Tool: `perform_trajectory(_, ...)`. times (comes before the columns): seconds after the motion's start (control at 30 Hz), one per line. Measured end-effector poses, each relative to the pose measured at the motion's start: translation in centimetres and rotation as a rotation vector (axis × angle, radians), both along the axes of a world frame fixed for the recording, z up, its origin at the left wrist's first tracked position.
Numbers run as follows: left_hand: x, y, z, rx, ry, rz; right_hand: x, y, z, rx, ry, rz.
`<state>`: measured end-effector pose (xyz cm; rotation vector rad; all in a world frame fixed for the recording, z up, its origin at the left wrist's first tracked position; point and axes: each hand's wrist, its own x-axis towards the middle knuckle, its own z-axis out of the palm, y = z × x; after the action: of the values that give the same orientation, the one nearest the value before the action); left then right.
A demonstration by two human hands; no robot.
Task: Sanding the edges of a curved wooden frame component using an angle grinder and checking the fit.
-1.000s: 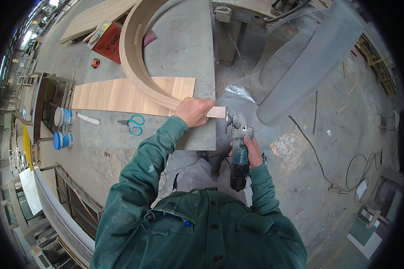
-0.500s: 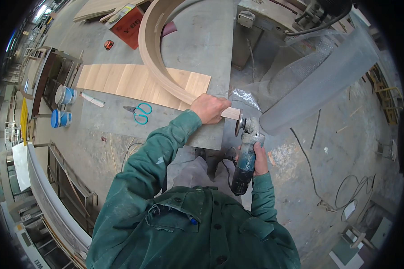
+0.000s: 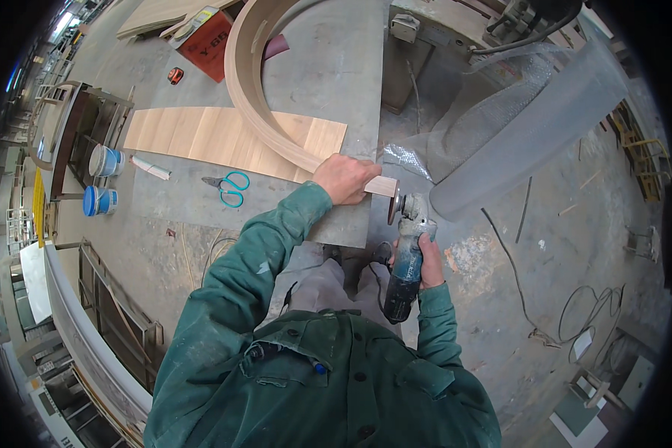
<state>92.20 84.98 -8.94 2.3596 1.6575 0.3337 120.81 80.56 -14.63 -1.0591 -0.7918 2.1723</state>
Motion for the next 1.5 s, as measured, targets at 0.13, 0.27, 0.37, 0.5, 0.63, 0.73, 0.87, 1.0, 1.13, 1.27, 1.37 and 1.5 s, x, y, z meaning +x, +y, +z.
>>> perform_trajectory(0.13,0.0,0.1,0.2,-0.014,0.035,-0.016,0.3,0.1,-0.9,-0.056,0.052,-0.004)
perform_trajectory(0.27,0.1,0.2,0.0,-0.008,0.049,-0.007,0.1,0.2,-2.0,-0.103,0.061,-0.019)
perform_trajectory(0.37,0.1,0.2,-0.2,-0.014,0.053,-0.004,0.1,0.2,-3.1,-0.102,0.017,-0.010)
perform_trajectory(0.5,0.3,0.2,0.1,-0.020,0.033,0.003,0.2,0.6,-4.4,-0.090,-0.004,0.015)
perform_trajectory(0.63,0.5,0.2,0.4,-0.038,0.036,0.010,0.1,0.7,-5.2,-0.126,0.022,-0.008)
perform_trajectory(0.73,0.3,0.2,0.2,-0.028,0.034,0.014,0.0,0.9,-5.5,-0.120,-0.006,-0.024)
perform_trajectory(0.87,0.3,0.3,-0.1,-0.026,0.036,0.009,0.0,0.9,-6.7,-0.144,-0.006,-0.027)
perform_trajectory(1.0,0.3,0.3,0.0,-0.040,0.043,0.015,-0.2,0.9,-7.5,-0.170,-0.036,-0.060)
perform_trajectory(1.13,0.5,0.4,0.3,-0.055,0.051,0.016,0.1,1.0,-8.5,-0.190,-0.027,-0.052)
perform_trajectory(1.27,0.5,0.3,0.3,-0.049,0.039,0.022,0.1,0.8,-8.7,-0.209,-0.028,-0.059)
perform_trajectory(1.37,0.4,0.3,0.2,-0.041,0.038,0.025,0.2,0.8,-8.3,-0.188,-0.026,-0.058)
perform_trajectory(1.5,0.2,0.2,0.0,-0.045,0.051,0.030,-0.2,0.7,-7.4,-0.160,-0.034,-0.056)
